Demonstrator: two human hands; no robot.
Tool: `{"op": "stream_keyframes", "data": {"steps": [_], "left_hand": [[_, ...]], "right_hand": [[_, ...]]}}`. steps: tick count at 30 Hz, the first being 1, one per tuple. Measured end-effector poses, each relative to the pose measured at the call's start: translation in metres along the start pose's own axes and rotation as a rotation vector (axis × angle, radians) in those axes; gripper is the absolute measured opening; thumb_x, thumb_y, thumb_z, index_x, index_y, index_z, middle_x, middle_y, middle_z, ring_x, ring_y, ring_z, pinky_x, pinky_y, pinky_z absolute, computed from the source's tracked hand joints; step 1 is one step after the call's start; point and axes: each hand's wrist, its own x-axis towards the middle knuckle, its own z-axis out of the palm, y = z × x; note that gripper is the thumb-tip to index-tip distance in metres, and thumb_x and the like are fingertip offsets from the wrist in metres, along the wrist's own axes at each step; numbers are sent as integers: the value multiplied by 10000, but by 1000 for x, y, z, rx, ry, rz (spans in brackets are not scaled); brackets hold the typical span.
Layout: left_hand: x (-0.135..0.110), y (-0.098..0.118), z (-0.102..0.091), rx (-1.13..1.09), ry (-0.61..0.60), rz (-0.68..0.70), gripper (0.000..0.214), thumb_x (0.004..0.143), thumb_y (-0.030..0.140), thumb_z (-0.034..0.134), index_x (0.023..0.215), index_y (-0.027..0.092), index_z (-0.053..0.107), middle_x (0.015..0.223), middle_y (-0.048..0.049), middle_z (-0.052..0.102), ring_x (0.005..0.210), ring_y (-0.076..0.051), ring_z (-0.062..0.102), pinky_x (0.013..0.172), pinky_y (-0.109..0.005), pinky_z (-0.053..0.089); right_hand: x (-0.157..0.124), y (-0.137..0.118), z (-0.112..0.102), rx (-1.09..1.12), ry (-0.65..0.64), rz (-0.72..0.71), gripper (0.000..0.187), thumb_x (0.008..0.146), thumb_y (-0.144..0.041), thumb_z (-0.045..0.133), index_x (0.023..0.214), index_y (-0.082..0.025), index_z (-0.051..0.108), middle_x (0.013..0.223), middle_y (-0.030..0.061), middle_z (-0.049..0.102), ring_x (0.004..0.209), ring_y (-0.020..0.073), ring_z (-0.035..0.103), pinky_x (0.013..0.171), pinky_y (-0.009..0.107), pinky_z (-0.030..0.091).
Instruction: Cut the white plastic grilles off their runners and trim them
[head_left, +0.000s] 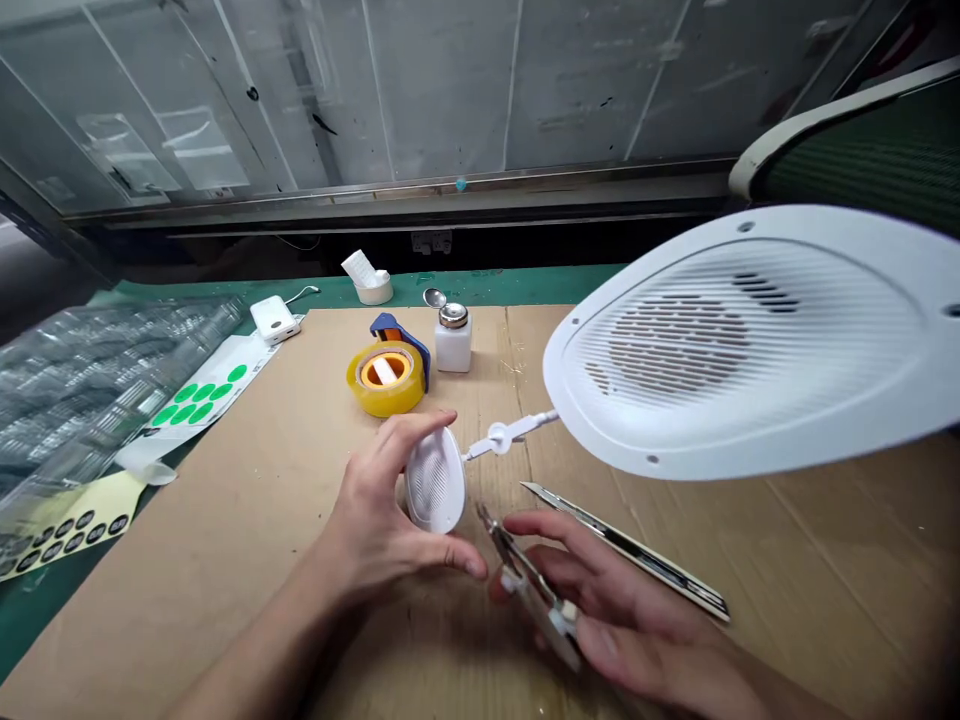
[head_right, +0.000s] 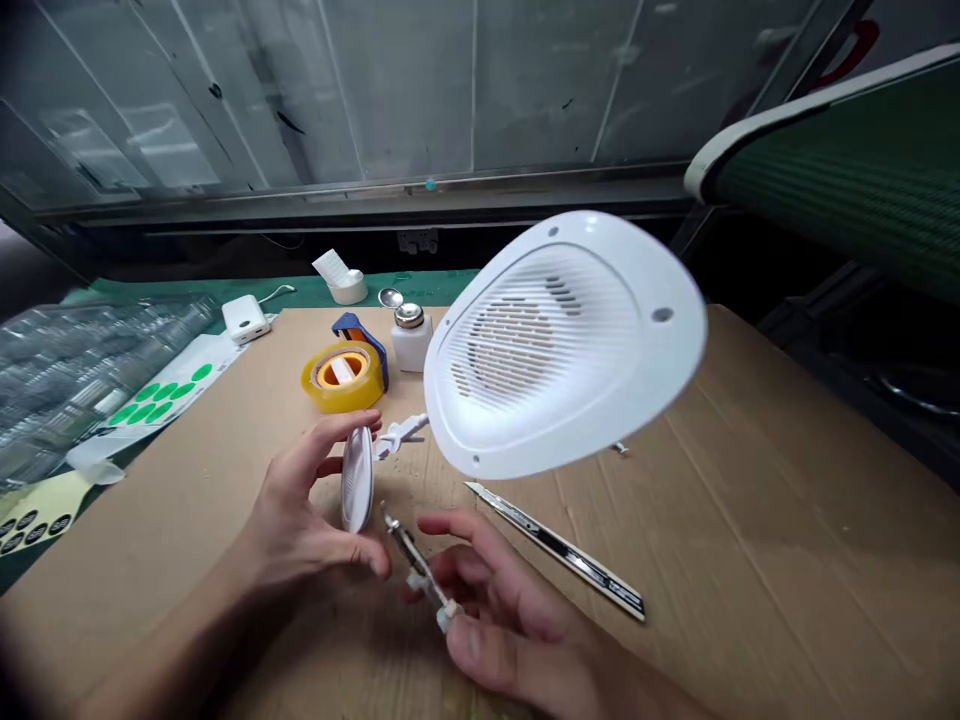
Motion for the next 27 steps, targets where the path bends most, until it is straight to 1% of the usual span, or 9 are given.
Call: {"op": "stream_keyframes", "data": {"steps": [2, 5, 9, 12, 14, 17, 20, 23, 27], "left_hand": [[-1, 1, 1, 13, 4, 23, 998, 485, 519, 927, 1350, 359, 454, 1331, -60, 560, 1206, -295, 541, 950, -410, 523], [-2, 2, 3, 27, 9, 49, 996, 500, 529, 915, 1361, 372, 439, 1305, -48, 557, 1177, -273, 548, 947, -395, 522], [-2, 4, 6, 48, 19, 86, 978, 510, 535, 908, 1352, 355, 444, 1286, -54, 558, 1158, -269, 552, 929, -387, 524], [-2, 3, 9, 63, 19, 88, 967, 521, 528, 909, 1349, 347, 444, 1284, -60, 561, 1161, -271, 550, 925, -391, 526], [-3, 3, 10, 62, 22, 86, 969, 524, 527, 909, 1354, 353, 439, 1291, -59, 558, 1161, -269, 550, 924, -391, 530], [-4, 2, 11, 55, 34, 96, 982, 518, 527, 910, 1360, 354, 435, 1293, -62, 557, 1168, -271, 549, 920, -387, 538], [-4, 1, 12, 67, 42, 122, 987, 522, 539, 903, 1368, 332, 438, 1287, -79, 561, 1158, -275, 557, 906, -385, 549], [-4, 1, 15, 99, 56, 186, 988, 527, 582, 882, 1369, 297, 452, 1272, -98, 570, 1126, -271, 573, 883, -386, 560], [-4, 1, 18, 130, 61, 244, 999, 533, 632, 854, 1376, 275, 455, 1258, -101, 574, 1123, -256, 579, 873, -366, 563]], "right_hand": [[-2, 1, 0, 37, 14, 31, 633, 878, -596, 622, 1424, -307, 486, 1231, 90, 624, 1143, 255, 546, 982, 412, 372], [-3, 3, 1, 150, 20, -12, 552, 912, -540, 604, 1416, -327, 527, 1312, 77, 593, 1256, 262, 501, 1046, 413, 354], [2, 11, 4, 265, 46, -72, 537, 903, -509, 590, 1398, -305, 551, 1295, 84, 571, 1065, 244, 590, 899, 386, 467], [8, 18, 3, 148, 160, -139, 572, 926, -577, 517, 1387, -240, 537, 1127, 95, 616, 875, 198, 583, 746, 322, 476], [10, 20, 1, 83, 181, -128, 573, 950, -626, 449, 1335, -212, 543, 1038, 90, 621, 809, 185, 573, 696, 308, 471], [9, 18, 2, 17, 124, -76, 562, 956, -673, 398, 1119, -175, 602, 948, 82, 611, 755, 169, 570, 675, 298, 466], [5, 12, 7, -103, 80, -2, 588, 892, -722, 493, 1017, -160, 610, 874, 60, 589, 711, 149, 539, 662, 289, 448], [2, 6, 13, -226, 134, 8, 595, 843, -713, 584, 1090, -174, 623, 830, 30, 569, 695, 145, 524, 638, 284, 450], [2, 7, 14, -326, 182, 42, 585, 891, -644, 565, 1265, -195, 597, 746, 9, 564, 652, 148, 518, 613, 283, 451]]}}
